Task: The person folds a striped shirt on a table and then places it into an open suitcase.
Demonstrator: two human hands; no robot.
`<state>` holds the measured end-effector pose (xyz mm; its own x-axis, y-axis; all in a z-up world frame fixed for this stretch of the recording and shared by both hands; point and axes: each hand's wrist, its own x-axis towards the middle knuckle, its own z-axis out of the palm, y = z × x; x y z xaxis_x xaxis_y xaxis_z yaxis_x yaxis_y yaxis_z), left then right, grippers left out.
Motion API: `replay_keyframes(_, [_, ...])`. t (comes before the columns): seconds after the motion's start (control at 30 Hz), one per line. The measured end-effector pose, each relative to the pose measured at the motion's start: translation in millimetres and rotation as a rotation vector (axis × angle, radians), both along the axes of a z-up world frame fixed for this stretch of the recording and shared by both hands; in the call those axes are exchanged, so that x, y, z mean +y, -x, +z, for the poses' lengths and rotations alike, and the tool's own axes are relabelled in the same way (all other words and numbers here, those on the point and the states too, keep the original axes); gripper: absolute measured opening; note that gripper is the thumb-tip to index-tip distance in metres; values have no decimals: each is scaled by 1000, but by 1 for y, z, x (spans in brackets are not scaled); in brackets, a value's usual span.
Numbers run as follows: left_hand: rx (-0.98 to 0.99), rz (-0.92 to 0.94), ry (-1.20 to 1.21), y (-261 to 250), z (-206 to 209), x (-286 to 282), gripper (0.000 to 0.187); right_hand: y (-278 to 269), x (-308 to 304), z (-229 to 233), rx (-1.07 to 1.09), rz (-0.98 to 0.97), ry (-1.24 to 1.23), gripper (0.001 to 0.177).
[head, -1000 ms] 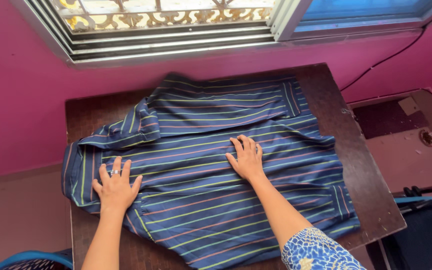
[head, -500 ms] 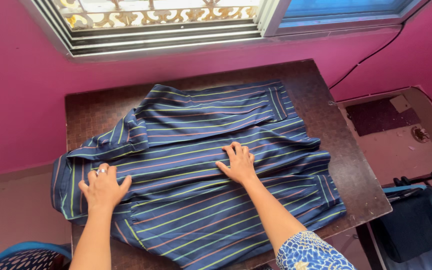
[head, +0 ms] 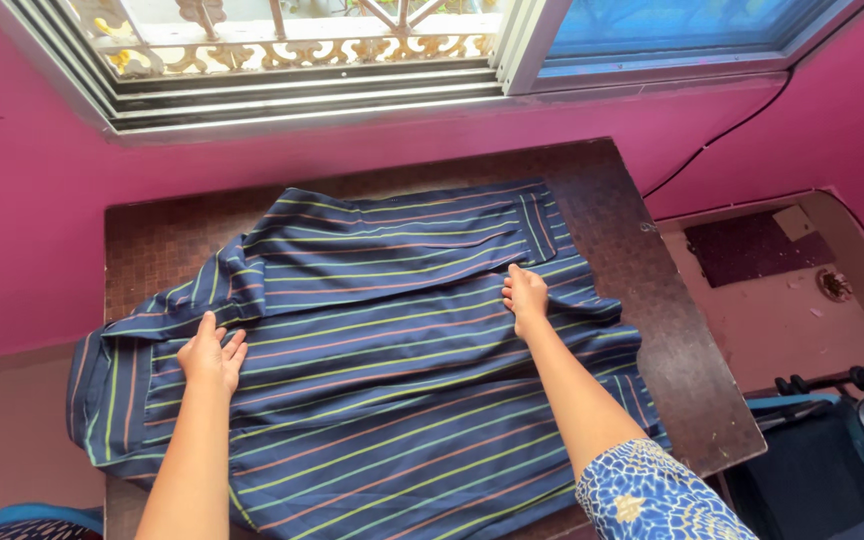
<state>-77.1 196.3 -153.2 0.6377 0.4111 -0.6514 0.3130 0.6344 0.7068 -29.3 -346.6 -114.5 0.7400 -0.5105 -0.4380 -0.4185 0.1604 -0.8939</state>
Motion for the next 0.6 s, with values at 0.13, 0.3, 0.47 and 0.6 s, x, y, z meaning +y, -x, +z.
replay_keyframes(0.13, [124, 216, -62, -18, 15, -22, 61, -25, -22, -17, -8, -34, -15, 39])
replay_keyframes(0.3, [160, 285, -17, -39, 14, -24, 51, -51, -28, -9, 111, -255, 366, 70])
replay_keyframes(0.47, [-181, 350, 186, -52, -14, -11, 40, -78, -6, 35, 274, -256, 378, 92])
replay_keyframes(0.6, [-462, 473, 398, -59, -14, -2, 53, -88, 9, 70, 554, 9, 597, 96])
